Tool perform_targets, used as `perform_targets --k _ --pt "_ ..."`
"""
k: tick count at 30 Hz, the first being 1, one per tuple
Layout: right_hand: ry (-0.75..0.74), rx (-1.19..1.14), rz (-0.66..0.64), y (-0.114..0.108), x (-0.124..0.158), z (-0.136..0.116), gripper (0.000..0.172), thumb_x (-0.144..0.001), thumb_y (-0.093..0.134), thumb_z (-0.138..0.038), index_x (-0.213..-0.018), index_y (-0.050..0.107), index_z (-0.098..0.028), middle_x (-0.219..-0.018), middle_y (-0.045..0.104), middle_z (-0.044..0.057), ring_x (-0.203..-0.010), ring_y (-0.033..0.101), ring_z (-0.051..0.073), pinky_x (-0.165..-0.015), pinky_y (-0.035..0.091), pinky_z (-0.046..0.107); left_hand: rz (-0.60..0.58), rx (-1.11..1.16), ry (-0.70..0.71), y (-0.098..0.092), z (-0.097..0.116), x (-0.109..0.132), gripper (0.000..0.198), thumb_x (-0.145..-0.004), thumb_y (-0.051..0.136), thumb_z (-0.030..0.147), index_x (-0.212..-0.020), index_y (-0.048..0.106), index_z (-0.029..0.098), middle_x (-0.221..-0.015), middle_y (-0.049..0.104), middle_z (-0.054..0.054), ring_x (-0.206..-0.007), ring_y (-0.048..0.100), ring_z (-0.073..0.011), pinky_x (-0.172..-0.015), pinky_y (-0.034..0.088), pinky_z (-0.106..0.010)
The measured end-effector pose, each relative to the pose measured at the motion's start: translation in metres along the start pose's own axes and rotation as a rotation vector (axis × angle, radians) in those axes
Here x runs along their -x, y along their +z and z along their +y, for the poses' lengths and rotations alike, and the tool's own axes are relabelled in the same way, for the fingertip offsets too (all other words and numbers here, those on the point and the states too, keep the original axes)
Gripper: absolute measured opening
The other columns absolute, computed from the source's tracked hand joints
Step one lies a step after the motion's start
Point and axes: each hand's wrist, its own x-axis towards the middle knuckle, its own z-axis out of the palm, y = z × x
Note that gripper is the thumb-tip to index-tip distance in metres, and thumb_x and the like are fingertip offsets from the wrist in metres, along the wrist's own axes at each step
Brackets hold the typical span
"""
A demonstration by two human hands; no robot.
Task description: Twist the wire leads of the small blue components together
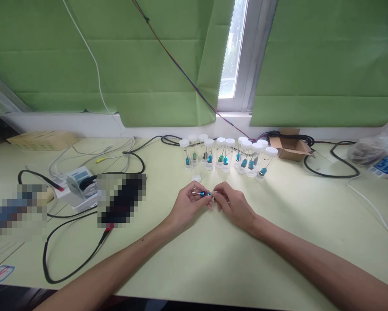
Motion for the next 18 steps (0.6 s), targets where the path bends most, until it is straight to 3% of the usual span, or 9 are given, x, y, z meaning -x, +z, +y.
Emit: perform_targets --k 8,18 --pt "-0.104 -0.013 -0.001 -0.0023 -0.0015 -0.0048 0.021 -0.094 0.051 -0.025 -0.114 0.048 -0.021 -0.086 0.065 0.004 -0.075 0.061 0.014 -0.069 0.051 0.026 0.081 0.026 0.006 -0.0047 -0.0014 -0.0040 0.024 -0.075 0.074 0.030 -0.084 0.054 0.019 -0.070 0.066 0.001 -0.066 0.065 -0.0146 -0.072 0.050 -0.030" --pt "-0.079 0.007 -0.002 -0.0040 -0.0023 -0.0031 0.012 -0.093 0.048 -0.019 -0.102 0.056 -0.019 -0.088 0.065 0.006 -0.075 0.062 0.015 -0.068 0.052 0.028 0.067 -0.003 0.023 -0.0027 0.0013 -0.0027 0.022 -0.075 0.073 0.032 -0.083 0.057 0.018 -0.066 0.063 0.001 -0.062 0.061 -0.0133 -0.068 0.048 -0.029"
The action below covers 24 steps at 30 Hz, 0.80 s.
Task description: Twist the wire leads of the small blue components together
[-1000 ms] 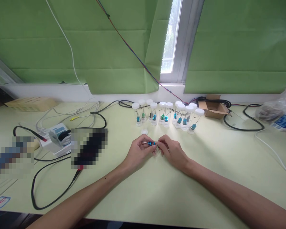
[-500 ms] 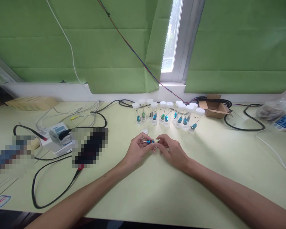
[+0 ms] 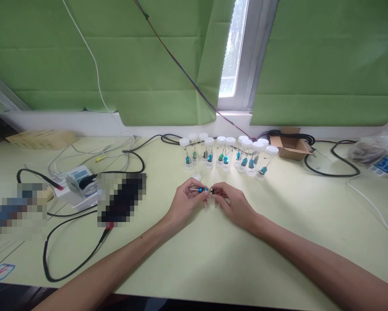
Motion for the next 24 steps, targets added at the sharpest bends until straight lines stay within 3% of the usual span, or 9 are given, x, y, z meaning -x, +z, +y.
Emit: perform_targets --k 9,16,21,24 --pt "0.023 0.002 0.006 0.0010 -0.0004 -0.0014 0.011 -0.095 0.047 -0.024 -0.099 0.056 -0.019 -0.087 0.065 0.005 -0.076 0.060 0.015 -0.069 0.049 0.027 -0.003 0.014 0.025 0.0010 -0.0020 -0.0018 0.025 -0.084 0.063 0.041 -0.082 0.060 0.017 -0.079 0.065 -0.002 -0.066 0.063 -0.0145 -0.070 0.052 -0.031" --pt "0.014 0.002 0.022 0.0008 0.0000 -0.0005 0.012 -0.095 0.048 -0.025 -0.101 0.056 -0.019 -0.088 0.066 0.006 -0.078 0.063 0.015 -0.072 0.051 0.028 -0.033 0.014 -0.009 0.0043 -0.0037 -0.0016 0.028 -0.087 0.058 0.045 -0.084 0.057 0.017 -0.071 0.063 -0.001 -0.066 0.062 -0.0162 -0.066 0.052 -0.031" --pt "0.029 -0.016 0.009 0.0009 0.0003 -0.0001 0.013 -0.095 0.047 -0.027 -0.102 0.056 -0.019 -0.084 0.065 0.004 -0.070 0.062 0.014 -0.068 0.051 0.028 -0.004 -0.032 -0.051 0.0056 -0.0007 0.0004 0.029 -0.087 0.058 0.047 -0.081 0.055 0.018 -0.060 0.054 0.002 -0.047 0.048 -0.0090 -0.048 0.039 -0.023" --pt "0.039 -0.021 0.003 0.0008 0.0001 -0.0002 0.014 -0.095 0.047 -0.027 -0.102 0.056 -0.019 -0.083 0.065 0.004 -0.070 0.062 0.014 -0.067 0.051 0.028 -0.010 -0.037 -0.064 0.0050 0.0004 0.0011 0.030 -0.086 0.059 0.047 -0.080 0.055 0.018 -0.056 0.051 0.004 -0.044 0.043 -0.0078 -0.046 0.035 -0.022"
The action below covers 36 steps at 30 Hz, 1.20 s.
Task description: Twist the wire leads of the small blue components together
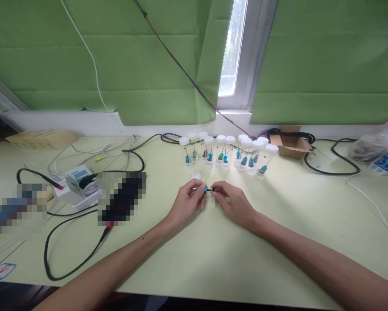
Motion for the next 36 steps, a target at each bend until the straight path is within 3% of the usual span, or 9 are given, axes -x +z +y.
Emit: perform_targets --k 13,27,36 --pt "0.043 0.079 -0.010 -0.0022 -0.0029 -0.0020 0.022 -0.098 0.042 -0.029 -0.090 0.059 -0.018 -0.071 0.060 0.002 -0.062 0.055 0.013 -0.062 0.045 0.026 -0.042 -0.059 0.060 -0.0042 -0.0034 -0.0006 0.026 -0.086 0.060 0.040 -0.097 0.064 0.017 -0.064 0.059 -0.001 -0.056 0.053 -0.0131 -0.062 0.045 -0.030" --pt "0.046 0.113 -0.023 -0.0012 -0.0048 0.0001 0.035 -0.100 0.036 -0.032 -0.072 0.053 -0.020 -0.067 0.058 0.000 -0.063 0.052 0.013 -0.063 0.040 0.025 -0.110 -0.096 0.061 -0.0031 -0.0030 0.0003 0.022 -0.084 0.062 0.037 -0.093 0.063 0.017 -0.063 0.059 0.000 -0.055 0.053 -0.0124 -0.060 0.044 -0.028" --pt "0.035 0.051 -0.008 -0.0024 -0.0033 -0.0038 0.016 -0.096 0.048 -0.030 -0.101 0.058 -0.019 -0.078 0.063 0.001 -0.068 0.057 0.014 -0.063 0.043 0.025 -0.055 -0.050 0.044 -0.0029 0.0005 0.0000 0.019 -0.083 0.063 0.036 -0.088 0.062 0.017 -0.060 0.057 0.001 -0.053 0.050 -0.0112 -0.058 0.043 -0.027"
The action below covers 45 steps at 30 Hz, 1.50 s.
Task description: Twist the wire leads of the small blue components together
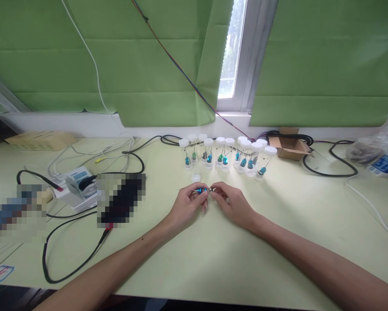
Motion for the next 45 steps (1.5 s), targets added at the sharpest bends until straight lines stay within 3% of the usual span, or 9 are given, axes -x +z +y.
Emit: perform_targets --k 6,15,27,30,33,36,45 --pt "-0.048 -0.009 0.003 -0.0005 0.0000 0.0007 0.012 -0.094 0.050 -0.021 -0.103 0.057 -0.019 -0.084 0.064 0.002 -0.073 0.058 0.014 -0.067 0.045 0.025 0.004 0.006 -0.005 0.0009 0.0021 -0.0005 0.018 -0.084 0.063 0.033 -0.087 0.061 0.016 -0.058 0.055 0.002 -0.052 0.048 -0.0102 -0.059 0.042 -0.026" --pt "-0.022 0.006 -0.004 0.0007 0.0008 0.0038 0.012 -0.095 0.048 -0.023 -0.094 0.058 -0.019 -0.082 0.064 0.002 -0.072 0.057 0.013 -0.067 0.043 0.024 -0.016 -0.028 0.020 -0.0025 -0.0048 -0.0002 0.019 -0.085 0.062 0.032 -0.095 0.061 0.016 -0.061 0.058 0.001 -0.054 0.052 -0.0107 -0.060 0.045 -0.027" --pt "0.059 0.049 -0.066 0.0004 -0.0007 0.0043 0.039 -0.101 0.033 -0.033 -0.064 0.041 -0.020 -0.059 0.046 -0.003 -0.055 0.042 0.011 -0.060 0.034 0.026 -0.048 -0.056 0.028 -0.0002 -0.0027 0.0002 0.019 -0.083 0.064 0.032 -0.092 0.063 0.015 -0.060 0.059 0.001 -0.053 0.053 -0.0111 -0.059 0.046 -0.027" --pt "0.055 0.033 -0.055 -0.0002 -0.0008 0.0018 0.036 -0.100 0.034 -0.033 -0.069 0.047 -0.020 -0.062 0.050 -0.002 -0.058 0.045 0.011 -0.061 0.036 0.025 -0.035 -0.045 0.020 -0.0002 -0.0028 0.0001 0.019 -0.083 0.064 0.032 -0.092 0.063 0.015 -0.060 0.059 0.001 -0.053 0.052 -0.0110 -0.059 0.045 -0.026" --pt "0.050 -0.003 -0.041 -0.0008 -0.0004 -0.0003 0.021 -0.099 0.040 -0.032 -0.091 0.055 -0.020 -0.069 0.056 -0.002 -0.060 0.049 0.012 -0.060 0.037 0.024 -0.009 -0.016 0.019 -0.0004 -0.0027 -0.0007 0.019 -0.083 0.064 0.032 -0.092 0.063 0.015 -0.060 0.058 0.001 -0.054 0.052 -0.0109 -0.059 0.045 -0.026" --pt "0.046 -0.035 -0.053 -0.0007 0.0006 -0.0001 0.015 -0.096 0.046 -0.030 -0.105 0.053 -0.020 -0.068 0.056 -0.003 -0.058 0.048 0.011 -0.057 0.036 0.023 0.017 0.020 0.015 -0.0007 -0.0020 -0.0011 0.020 -0.082 0.066 0.033 -0.091 0.063 0.015 -0.059 0.058 0.001 -0.053 0.052 -0.0110 -0.059 0.045 -0.026" --pt "0.005 -0.044 -0.072 -0.0002 0.0009 0.0047 0.009 -0.095 0.046 -0.024 -0.099 0.053 -0.020 -0.071 0.057 -0.002 -0.062 0.052 0.012 -0.061 0.039 0.024 0.003 0.005 0.018 -0.0017 -0.0048 -0.0010 0.021 -0.082 0.065 0.033 -0.094 0.063 0.016 -0.060 0.058 0.001 -0.053 0.052 -0.0107 -0.059 0.045 -0.026"
